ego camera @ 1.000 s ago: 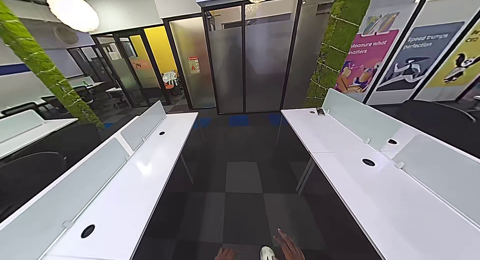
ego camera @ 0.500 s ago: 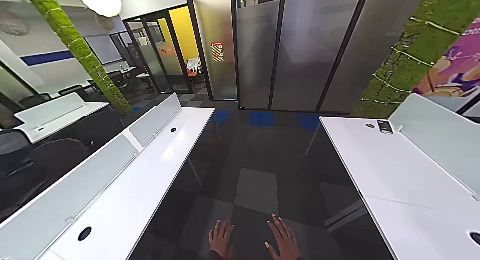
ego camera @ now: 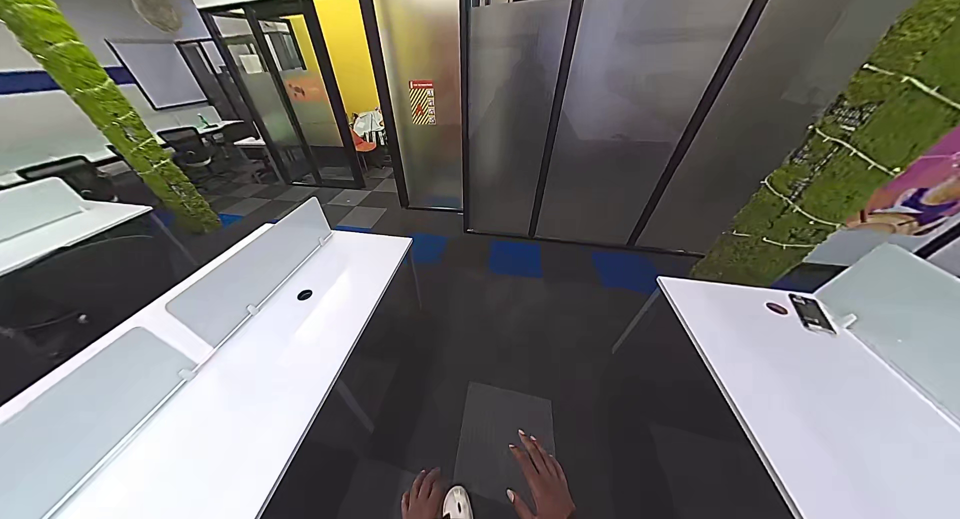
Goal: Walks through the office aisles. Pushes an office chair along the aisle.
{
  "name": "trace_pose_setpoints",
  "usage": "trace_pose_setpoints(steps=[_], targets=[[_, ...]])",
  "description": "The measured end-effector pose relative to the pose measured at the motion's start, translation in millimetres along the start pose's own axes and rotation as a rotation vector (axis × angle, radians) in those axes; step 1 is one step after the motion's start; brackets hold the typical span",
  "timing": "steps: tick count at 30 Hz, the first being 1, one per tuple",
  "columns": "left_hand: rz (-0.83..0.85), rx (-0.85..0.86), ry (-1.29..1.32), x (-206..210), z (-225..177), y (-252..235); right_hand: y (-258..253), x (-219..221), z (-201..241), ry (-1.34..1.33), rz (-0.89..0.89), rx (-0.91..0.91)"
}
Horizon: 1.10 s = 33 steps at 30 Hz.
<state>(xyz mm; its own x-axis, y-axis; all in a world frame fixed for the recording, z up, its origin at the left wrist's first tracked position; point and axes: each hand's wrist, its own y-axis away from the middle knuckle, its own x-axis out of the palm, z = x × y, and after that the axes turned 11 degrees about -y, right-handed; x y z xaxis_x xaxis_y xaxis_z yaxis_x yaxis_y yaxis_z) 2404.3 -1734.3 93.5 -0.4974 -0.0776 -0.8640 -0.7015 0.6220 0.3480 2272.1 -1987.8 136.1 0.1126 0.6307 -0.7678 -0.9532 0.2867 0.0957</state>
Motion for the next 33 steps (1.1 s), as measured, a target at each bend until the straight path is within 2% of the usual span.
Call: trace_pose_setpoints(steps=[3, 8, 15, 20, 24, 29, 33], targets=[[-0.047, 0.106, 0.047, -46.5, -2.9, -69.9, -62.6, -20.4, 0.3, -0.001, -0.091, -0.047], [-0.014, 0.238, 0.007, -108.2, -24.1, -171.2, -144.2, -49.3, -19.0, 0.003, -0.159, 0.029], [0.0, 0.268, 0.056, -142.5, -39.7, -303.8, -269.3, -77.4, -73.5, -0.057, -0.101, 0.027], [-0.009, 0.213, 0.053, -167.9, -63.5, -402.2, -378.4, -120.6, -115.7, -0.057, -0.074, -0.017], [0.04, 0.139, 0.03, -208.1, -84.8, -476.8, -467.7, -167.4, -135.6, -0.06, -0.031, -0.061], [-0.071, 0.015, 0.127, -234.7, -83.4, -550.2, -570.2, -206.9, -147.9, -0.028, 0.05, -0.148], [-0.089, 0.019, 0.15, -256.3, -66.6, -613.3, -655.9, -218.1, -153.5, -0.04, 0.061, -0.185]])
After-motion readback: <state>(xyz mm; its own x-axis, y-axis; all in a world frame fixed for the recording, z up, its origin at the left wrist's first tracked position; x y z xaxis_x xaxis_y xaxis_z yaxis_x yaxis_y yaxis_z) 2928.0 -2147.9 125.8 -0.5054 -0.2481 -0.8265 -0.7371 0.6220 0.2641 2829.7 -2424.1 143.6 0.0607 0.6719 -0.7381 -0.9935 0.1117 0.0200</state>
